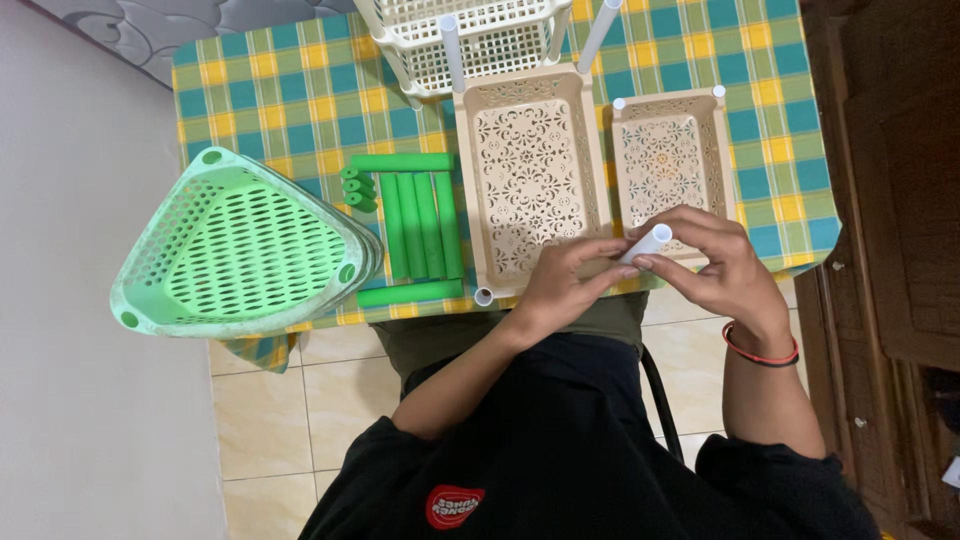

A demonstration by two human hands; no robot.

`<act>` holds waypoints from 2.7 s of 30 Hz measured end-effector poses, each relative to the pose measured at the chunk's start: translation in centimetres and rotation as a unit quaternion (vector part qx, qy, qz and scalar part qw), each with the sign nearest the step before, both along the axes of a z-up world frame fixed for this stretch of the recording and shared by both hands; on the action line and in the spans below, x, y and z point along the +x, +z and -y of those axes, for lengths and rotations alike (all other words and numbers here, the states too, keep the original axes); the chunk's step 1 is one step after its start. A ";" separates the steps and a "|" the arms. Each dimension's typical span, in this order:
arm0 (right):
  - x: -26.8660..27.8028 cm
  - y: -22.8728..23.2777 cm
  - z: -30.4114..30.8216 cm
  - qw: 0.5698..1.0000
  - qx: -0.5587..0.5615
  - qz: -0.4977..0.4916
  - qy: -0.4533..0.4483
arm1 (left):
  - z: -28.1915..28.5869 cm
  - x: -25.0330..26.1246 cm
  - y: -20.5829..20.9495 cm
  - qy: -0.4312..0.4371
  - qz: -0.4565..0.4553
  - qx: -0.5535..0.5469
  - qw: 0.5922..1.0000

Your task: The person assembles two plastic storage racks on a table. They insert white poles into beige trays to form a three-tier rack, then insert green poles into green triangular baskets to form a second rack. The person handles the trays and poles by hand and places the assembled units on the table.

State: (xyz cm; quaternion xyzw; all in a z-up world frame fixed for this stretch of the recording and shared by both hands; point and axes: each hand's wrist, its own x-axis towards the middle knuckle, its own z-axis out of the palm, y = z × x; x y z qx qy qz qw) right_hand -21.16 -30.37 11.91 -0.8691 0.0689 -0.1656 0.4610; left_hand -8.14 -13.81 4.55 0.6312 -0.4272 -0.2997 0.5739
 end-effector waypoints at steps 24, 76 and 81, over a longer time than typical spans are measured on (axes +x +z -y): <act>0.1 0.1 0.2 0.988 -0.093 0.028 0.121 | -1.3 0.4 0.1 -0.023 0.169 -0.005 0.985; 14.5 -12.3 8.3 0.952 0.294 0.015 -0.087 | -12.3 1.6 -8.8 0.203 -0.049 -0.019 0.978; 16.5 -12.4 8.6 0.944 0.328 0.010 -0.032 | -12.8 1.9 -9.7 0.209 0.017 -0.055 0.976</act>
